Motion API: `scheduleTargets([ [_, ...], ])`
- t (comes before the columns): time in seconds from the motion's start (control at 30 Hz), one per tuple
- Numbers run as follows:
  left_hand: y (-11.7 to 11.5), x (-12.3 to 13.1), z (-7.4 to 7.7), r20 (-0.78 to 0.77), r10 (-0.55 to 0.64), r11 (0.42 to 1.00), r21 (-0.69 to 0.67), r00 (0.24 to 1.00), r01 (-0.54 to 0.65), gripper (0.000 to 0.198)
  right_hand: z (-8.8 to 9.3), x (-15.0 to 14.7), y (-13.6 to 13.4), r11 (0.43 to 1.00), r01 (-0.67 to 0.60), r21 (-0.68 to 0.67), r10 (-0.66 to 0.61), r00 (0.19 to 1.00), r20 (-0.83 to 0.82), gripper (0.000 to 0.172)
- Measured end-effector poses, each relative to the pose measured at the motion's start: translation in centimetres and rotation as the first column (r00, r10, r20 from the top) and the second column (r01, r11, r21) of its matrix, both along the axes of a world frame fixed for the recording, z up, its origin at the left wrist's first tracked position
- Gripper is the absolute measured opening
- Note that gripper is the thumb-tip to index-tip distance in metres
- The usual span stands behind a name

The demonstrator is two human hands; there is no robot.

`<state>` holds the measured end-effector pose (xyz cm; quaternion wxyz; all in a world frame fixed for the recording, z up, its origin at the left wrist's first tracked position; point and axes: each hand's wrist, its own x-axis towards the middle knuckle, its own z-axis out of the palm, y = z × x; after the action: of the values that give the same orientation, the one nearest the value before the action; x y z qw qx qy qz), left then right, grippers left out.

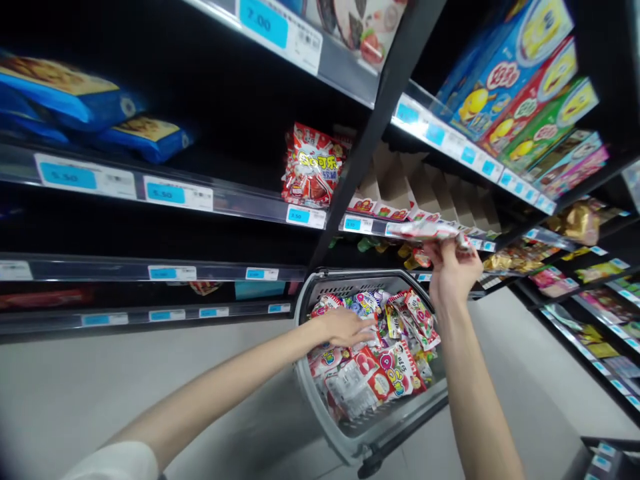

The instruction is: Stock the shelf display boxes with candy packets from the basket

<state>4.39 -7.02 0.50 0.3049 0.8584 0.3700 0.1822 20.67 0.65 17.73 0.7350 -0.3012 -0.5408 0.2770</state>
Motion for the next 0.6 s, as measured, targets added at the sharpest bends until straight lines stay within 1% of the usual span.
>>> scheduleTargets([
  [0.07,-0.1,0.4,-0.4,-0.093,-0.051,0.996,0.066,0.994,0.057,0.055,2.1,-1.5,2.9,0.999,-0.044,-0.002,0.043,0.996,-0.084,0.028],
  [0.13,0.0,0.7,-0.7,-0.16,-0.074,0.989,0.118,0.984,0.094,0.053,3.9,-3.2,6.0,0.998,-0.064,0.0,0.064,0.99,-0.128,0.029],
  [0.23,0.3,0.9,-0.6,-0.227,-0.077,0.977,0.178,0.971,0.12,0.053,5.6,-6.2,9.8,0.997,-0.071,-0.019,0.068,0.99,-0.12,0.03],
  [0.33,0.5,0.9,-0.3,-0.273,-0.082,0.964,0.223,0.959,0.146,0.048,6.2,-9.3,11.7,0.992,-0.089,-0.085,0.079,0.99,-0.118,0.027],
  [0.4,0.5,0.9,-0.1,-0.295,-0.095,0.955,0.244,0.951,0.171,0.044,6.3,-11.2,12.2,0.987,-0.092,-0.134,0.075,0.989,-0.127,0.019],
  [0.47,0.4,0.9,0.0,-0.316,-0.107,0.947,0.256,0.943,0.193,0.04,6.2,-12.9,12.4,0.986,-0.064,-0.156,0.05,0.995,-0.091,0.014],
  [0.53,0.2,1.0,0.0,-0.337,-0.112,0.943,0.261,0.935,0.207,0.036,6.2,-14.2,12.8,0.988,-0.01,-0.154,0.015,0.999,0.034,0.011],
  [0.6,0.1,1.1,0.0,-0.357,-0.119,0.94,0.261,0.926,0.221,0.032,6.4,-15.1,13.5,0.987,0.095,-0.131,-0.067,0.977,0.205,0.011],
])
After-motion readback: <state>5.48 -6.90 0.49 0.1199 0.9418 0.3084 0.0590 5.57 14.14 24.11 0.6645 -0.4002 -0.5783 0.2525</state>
